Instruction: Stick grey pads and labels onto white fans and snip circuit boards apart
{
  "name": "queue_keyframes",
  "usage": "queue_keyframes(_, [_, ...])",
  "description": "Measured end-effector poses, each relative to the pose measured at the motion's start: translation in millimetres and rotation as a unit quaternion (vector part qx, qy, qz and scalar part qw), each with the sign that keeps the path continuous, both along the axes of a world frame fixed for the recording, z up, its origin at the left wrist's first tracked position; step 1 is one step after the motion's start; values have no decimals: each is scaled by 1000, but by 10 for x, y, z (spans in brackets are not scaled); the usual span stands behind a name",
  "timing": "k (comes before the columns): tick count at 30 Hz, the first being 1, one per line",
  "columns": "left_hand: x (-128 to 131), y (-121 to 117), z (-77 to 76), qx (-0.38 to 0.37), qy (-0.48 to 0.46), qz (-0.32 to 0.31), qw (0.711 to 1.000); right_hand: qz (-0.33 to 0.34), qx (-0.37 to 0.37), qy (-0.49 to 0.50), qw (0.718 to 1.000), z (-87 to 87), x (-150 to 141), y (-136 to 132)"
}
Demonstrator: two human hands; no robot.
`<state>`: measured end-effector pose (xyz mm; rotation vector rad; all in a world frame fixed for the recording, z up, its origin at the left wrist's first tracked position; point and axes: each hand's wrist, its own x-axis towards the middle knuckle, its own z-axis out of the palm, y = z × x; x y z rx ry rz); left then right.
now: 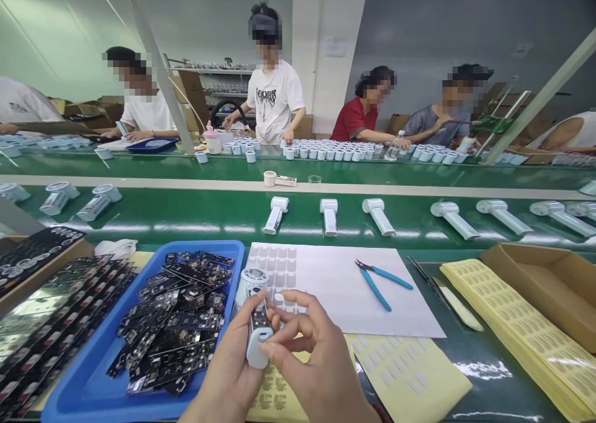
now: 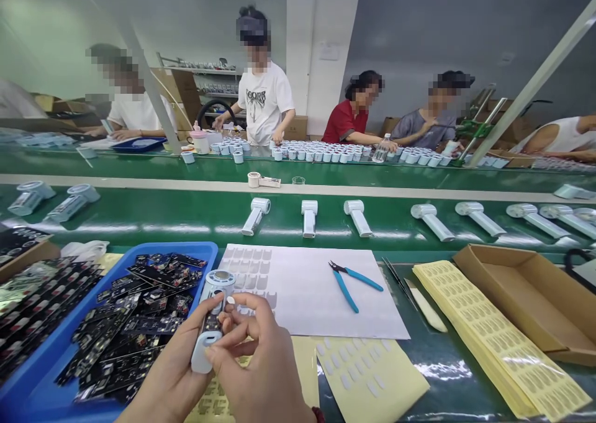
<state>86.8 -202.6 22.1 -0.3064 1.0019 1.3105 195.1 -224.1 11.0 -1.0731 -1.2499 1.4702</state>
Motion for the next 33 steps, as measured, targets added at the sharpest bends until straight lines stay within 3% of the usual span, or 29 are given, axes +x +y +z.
queue_keyframes(12, [-9,-19,-3,-1,-21,13,1000,-2,21,-15,1000,-15,-29,-1])
queue_keyframes(16, [11,-28,-14,3,-20,14,1000,-2,87,-84,993,-78,-30,-41])
queue_keyframes(21, [71,-69,43,1,12,4,1000,-50,201,-193,959,-174,-34,-59])
queue_keyframes(23, [72,-84,88,-22,19,-4,1000,-68,165,-182,967,-173,-25,-33])
queue_keyframes(27, [-16,-127,93,-25,50,-38,998,-35,22,-36,999,-165,54,34])
queue_keyframes(30, [-135,-202,-58,13,176,-60,983,-14,6,-23,1000,-249,160,83])
queue_keyframes(33, [-234,-326,-296,62,276,-80,956,2,45,-123,991,-410,233,130])
